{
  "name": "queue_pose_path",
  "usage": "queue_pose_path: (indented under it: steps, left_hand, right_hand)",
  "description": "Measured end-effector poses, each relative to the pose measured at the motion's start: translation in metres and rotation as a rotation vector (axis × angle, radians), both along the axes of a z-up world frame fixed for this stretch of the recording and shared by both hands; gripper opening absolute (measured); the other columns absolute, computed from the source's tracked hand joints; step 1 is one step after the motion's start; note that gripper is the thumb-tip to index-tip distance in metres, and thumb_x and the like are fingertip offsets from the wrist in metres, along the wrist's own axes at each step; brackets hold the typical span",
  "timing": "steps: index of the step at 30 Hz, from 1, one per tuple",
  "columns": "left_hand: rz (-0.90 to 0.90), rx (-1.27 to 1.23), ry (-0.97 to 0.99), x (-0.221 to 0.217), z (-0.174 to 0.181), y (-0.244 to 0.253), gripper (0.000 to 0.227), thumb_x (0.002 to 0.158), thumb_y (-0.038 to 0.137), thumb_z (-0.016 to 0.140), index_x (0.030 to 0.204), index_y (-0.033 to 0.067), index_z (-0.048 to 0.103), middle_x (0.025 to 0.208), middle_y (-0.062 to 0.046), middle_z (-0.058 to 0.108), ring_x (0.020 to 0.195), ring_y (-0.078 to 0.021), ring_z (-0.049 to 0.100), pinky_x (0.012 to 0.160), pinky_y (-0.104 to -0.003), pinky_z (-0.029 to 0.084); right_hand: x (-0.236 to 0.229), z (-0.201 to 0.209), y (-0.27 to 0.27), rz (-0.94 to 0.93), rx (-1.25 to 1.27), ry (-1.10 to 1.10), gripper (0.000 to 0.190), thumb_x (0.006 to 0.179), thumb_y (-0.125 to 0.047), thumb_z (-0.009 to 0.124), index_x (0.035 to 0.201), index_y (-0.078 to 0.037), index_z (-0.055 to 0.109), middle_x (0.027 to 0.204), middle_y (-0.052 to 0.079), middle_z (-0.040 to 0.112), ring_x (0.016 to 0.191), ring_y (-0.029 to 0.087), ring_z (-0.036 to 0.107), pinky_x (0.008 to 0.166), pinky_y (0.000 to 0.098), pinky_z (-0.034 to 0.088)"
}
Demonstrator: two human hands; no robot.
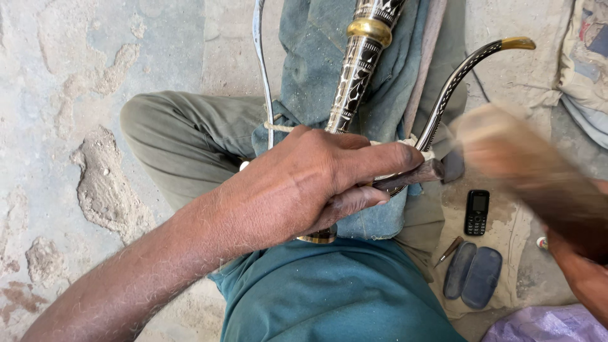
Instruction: The person sits on the floor and uses a hammer and chisel to work on the curved spout of a decorative metal vessel. They repeatedly strike the chisel along the spout's edge, occasionally adjusting the chisel's position and rotating the vessel to access different areas.
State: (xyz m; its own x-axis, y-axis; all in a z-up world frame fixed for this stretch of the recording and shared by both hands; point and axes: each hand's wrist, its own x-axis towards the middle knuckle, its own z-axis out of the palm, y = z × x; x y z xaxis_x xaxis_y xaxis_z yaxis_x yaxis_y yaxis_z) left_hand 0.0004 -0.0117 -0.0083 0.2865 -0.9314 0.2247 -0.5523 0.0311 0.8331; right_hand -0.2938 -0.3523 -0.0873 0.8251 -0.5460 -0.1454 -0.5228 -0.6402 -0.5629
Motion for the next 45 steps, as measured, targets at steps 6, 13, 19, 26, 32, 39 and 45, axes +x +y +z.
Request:
queue_pose_path:
  steps: [6,13,19,26,32,39,45]
  left_hand:
    - [-0.037,0.100,-0.091,-0.006,0.012,-0.003,0.029,0.109,0.019,0.052,0.138,0.0185,0.056,0.110,-0.012,0.072,0.091,-0.0316,0.072,0.079,-0.046,0.063]
    - [-0.078,-0.074,0.092,-0.044,0.019,0.015,0.027,0.097,0.016,0.059,0.121,0.0135,0.070,0.100,-0.012,0.068,0.086,-0.0259,0.075,0.068,-0.041,0.063]
    - [-0.407,0.061,0.413,-0.109,-0.100,0.009,0.022,0.110,0.010,0.056,0.128,0.0062,0.069,0.101,-0.014,0.071,0.096,-0.0284,0.075,0.072,-0.046,0.060]
    - [-0.091,-0.126,-0.513,-0.074,-0.059,0.004,0.040,0.089,0.020,0.062,0.127,0.0077,0.065,0.096,-0.011,0.067,0.089,-0.0262,0.072,0.063,-0.036,0.059]
    - [-0.241,-0.047,-0.439,-0.053,-0.065,-0.012,0.042,0.079,0.019,0.065,0.120,0.0103,0.067,0.088,-0.008,0.065,0.076,-0.0233,0.074,0.058,-0.039,0.061]
    - [-0.191,-0.132,-0.343,-0.050,-0.089,-0.010,0.033,0.088,0.023,0.070,0.119,0.0128,0.070,0.094,-0.003,0.068,0.079,-0.0182,0.075,0.065,-0.040,0.060]
    - [-0.240,-0.162,-0.344,-0.048,-0.100,-0.013,0.030,0.094,0.023,0.069,0.120,0.0081,0.070,0.097,-0.006,0.070,0.081,-0.0188,0.075,0.065,-0.032,0.062]
  right_hand:
    - [0.007,0.017,0.026,-0.062,0.060,-0.132,0.043,0.085,0.008,0.076,0.123,-0.003,0.059,0.097,0.006,0.064,0.088,0.014,0.065,0.078,0.0289,0.056]
    - [0.080,-0.051,0.087,-0.402,0.749,-0.481,0.057,0.076,0.006,0.079,0.127,-0.003,0.055,0.092,0.004,0.065,0.080,0.014,0.064,0.068,0.0280,0.056]
    - [0.094,-0.132,0.117,-0.295,1.018,-0.413,0.062,0.077,0.011,0.064,0.138,0.007,0.054,0.114,0.011,0.071,0.103,0.018,0.068,0.091,0.0299,0.055]
    - [0.094,-0.137,0.109,-0.173,0.972,-0.386,0.066,0.080,0.010,0.067,0.144,0.010,0.052,0.120,0.015,0.071,0.109,0.019,0.066,0.097,0.0321,0.053]
    - [0.094,-0.157,0.118,-0.242,0.923,-0.537,0.051,0.094,-0.002,0.070,0.142,0.006,0.053,0.126,0.011,0.071,0.115,0.016,0.066,0.102,0.0283,0.053]
    - [0.100,-0.149,0.117,-0.267,0.959,-0.399,0.047,0.098,-0.008,0.070,0.141,0.005,0.057,0.121,0.012,0.071,0.106,0.015,0.065,0.089,0.0289,0.053]
    - [0.102,-0.136,0.116,-0.202,0.935,-0.429,0.053,0.098,-0.015,0.071,0.144,0.004,0.054,0.129,0.011,0.070,0.117,0.014,0.065,0.102,0.0283,0.054]
